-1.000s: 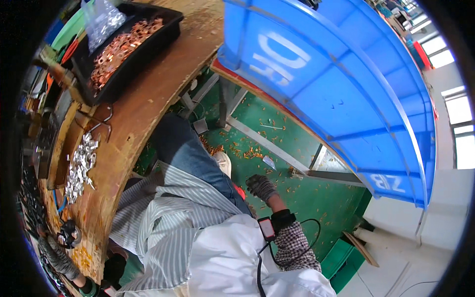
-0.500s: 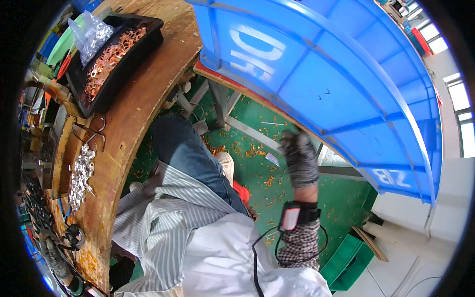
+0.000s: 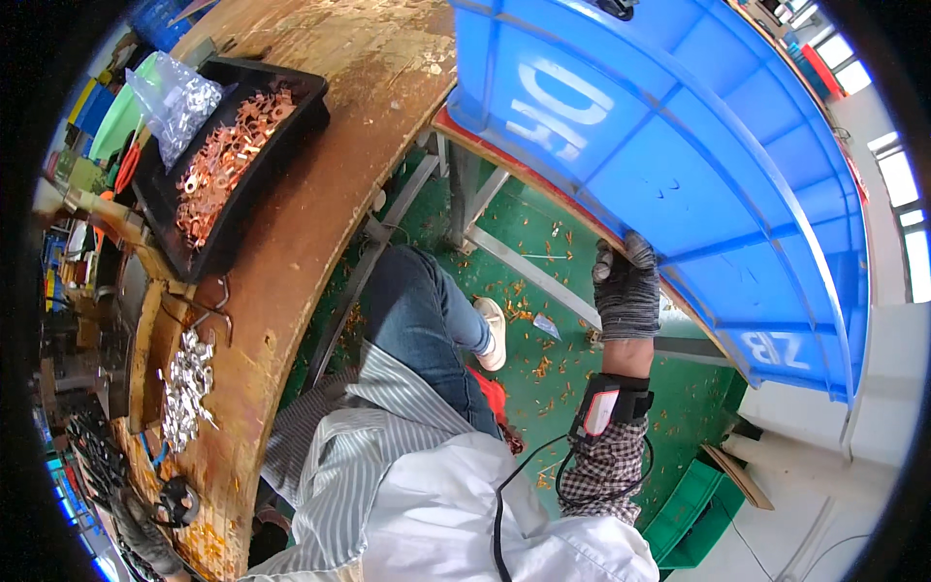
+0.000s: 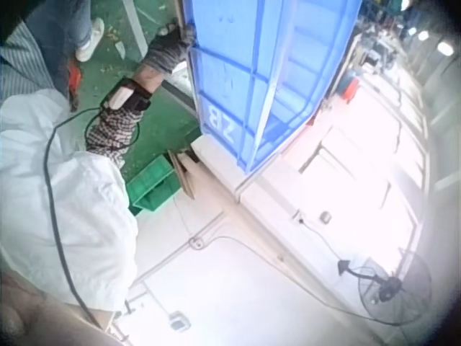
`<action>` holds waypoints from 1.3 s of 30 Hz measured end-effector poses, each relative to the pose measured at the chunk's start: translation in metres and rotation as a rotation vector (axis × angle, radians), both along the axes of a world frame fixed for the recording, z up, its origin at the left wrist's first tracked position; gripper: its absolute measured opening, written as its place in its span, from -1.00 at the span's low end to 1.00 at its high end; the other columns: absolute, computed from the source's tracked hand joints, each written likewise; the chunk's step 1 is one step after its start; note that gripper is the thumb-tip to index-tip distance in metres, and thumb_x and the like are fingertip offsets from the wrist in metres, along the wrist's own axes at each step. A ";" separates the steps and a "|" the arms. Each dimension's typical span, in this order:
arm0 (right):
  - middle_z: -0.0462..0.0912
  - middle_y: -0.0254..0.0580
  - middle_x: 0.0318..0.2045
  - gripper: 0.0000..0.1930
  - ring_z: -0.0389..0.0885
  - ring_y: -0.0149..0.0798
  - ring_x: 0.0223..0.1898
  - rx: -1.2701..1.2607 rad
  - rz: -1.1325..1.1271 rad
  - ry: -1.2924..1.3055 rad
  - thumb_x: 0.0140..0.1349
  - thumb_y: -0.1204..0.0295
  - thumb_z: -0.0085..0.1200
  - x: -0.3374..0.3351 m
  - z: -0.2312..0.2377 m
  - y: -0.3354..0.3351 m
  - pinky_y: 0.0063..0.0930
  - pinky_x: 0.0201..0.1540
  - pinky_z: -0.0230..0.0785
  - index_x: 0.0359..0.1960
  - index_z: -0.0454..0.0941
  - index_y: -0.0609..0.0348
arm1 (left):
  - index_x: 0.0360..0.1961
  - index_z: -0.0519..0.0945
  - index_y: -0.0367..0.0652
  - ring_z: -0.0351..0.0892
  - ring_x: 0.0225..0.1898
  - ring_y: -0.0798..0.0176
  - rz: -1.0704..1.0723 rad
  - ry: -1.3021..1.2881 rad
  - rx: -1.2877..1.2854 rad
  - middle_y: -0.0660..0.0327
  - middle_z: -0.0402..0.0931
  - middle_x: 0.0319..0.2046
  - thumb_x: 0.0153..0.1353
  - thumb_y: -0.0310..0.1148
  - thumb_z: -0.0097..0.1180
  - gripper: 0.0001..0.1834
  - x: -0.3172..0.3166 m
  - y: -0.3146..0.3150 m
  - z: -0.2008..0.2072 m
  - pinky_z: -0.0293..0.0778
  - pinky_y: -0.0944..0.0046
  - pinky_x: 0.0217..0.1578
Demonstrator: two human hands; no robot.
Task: Assembling metal terminal connectors onto industrial cables using a crimping machine and pliers.
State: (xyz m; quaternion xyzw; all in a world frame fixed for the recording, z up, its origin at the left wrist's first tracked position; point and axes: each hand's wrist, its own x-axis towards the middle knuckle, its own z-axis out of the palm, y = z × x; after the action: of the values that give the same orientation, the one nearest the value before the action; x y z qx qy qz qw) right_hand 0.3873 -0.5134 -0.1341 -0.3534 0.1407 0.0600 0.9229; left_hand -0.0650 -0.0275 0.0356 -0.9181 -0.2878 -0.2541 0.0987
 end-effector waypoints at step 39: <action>0.55 -0.29 -0.57 -0.82 0.48 -0.45 -0.58 -1.395 0.196 0.440 0.06 0.37 0.05 0.173 -0.494 -0.067 -0.55 -0.50 0.35 -0.33 0.53 0.17 | -0.12 0.40 -0.43 0.48 -0.35 0.07 -0.249 0.461 -0.082 -0.04 0.48 -0.28 0.22 -0.29 -0.13 -0.63 0.280 -0.081 -0.207 0.40 0.19 -0.30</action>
State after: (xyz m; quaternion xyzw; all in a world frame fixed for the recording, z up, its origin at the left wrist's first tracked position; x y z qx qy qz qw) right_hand 0.5599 -0.5804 -0.6280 -0.8489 0.2959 0.1081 0.4244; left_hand 0.2150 -0.1081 -0.1712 -0.9833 -0.1527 -0.0367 0.0922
